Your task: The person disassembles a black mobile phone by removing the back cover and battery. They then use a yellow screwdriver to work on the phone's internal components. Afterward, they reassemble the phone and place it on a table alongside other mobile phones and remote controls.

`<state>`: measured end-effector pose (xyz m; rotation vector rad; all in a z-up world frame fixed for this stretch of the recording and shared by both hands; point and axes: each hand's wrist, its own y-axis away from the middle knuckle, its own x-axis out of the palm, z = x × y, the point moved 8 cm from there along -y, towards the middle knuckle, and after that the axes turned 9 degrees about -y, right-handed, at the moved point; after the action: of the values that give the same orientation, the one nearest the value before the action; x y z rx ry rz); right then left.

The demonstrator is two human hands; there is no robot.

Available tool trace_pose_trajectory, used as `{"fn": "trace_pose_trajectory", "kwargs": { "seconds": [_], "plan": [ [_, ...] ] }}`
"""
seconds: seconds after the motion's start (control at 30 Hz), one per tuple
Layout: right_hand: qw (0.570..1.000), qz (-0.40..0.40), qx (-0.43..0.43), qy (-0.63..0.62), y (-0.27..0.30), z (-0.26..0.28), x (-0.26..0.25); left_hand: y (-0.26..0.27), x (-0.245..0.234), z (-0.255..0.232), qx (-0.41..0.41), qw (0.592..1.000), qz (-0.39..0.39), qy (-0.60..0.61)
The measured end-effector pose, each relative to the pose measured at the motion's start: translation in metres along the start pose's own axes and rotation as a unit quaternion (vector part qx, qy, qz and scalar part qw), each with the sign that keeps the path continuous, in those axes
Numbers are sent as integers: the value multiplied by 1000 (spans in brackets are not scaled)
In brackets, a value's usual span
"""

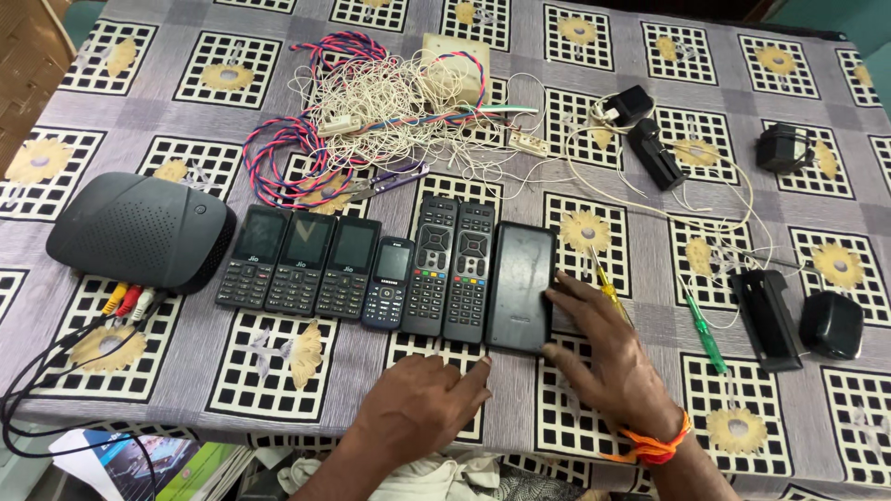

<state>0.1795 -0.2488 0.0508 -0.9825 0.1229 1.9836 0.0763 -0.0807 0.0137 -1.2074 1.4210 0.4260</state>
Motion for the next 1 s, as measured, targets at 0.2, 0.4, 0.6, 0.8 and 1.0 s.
{"fn": "trace_pose_trajectory", "kwargs": {
  "seconds": [0.2,0.4,0.6,0.8,1.0],
  "plan": [
    [998,-8,3,69,1,-4,-3,-3,2,0,-8,999,25,-24],
    [997,-1,-9,76,0,-2,-1,-5,-5,-1,-19,1000,-4,-19],
    [996,5,-10,93,4,-11,3,-6,5,3,-35,999,40,-9],
    [996,7,-18,91,4,-12,3,-5,0,3,-37,999,21,2],
    [996,-2,-11,83,2,-8,1,-5,-6,2,-30,1000,2,-6]
  ]
}}
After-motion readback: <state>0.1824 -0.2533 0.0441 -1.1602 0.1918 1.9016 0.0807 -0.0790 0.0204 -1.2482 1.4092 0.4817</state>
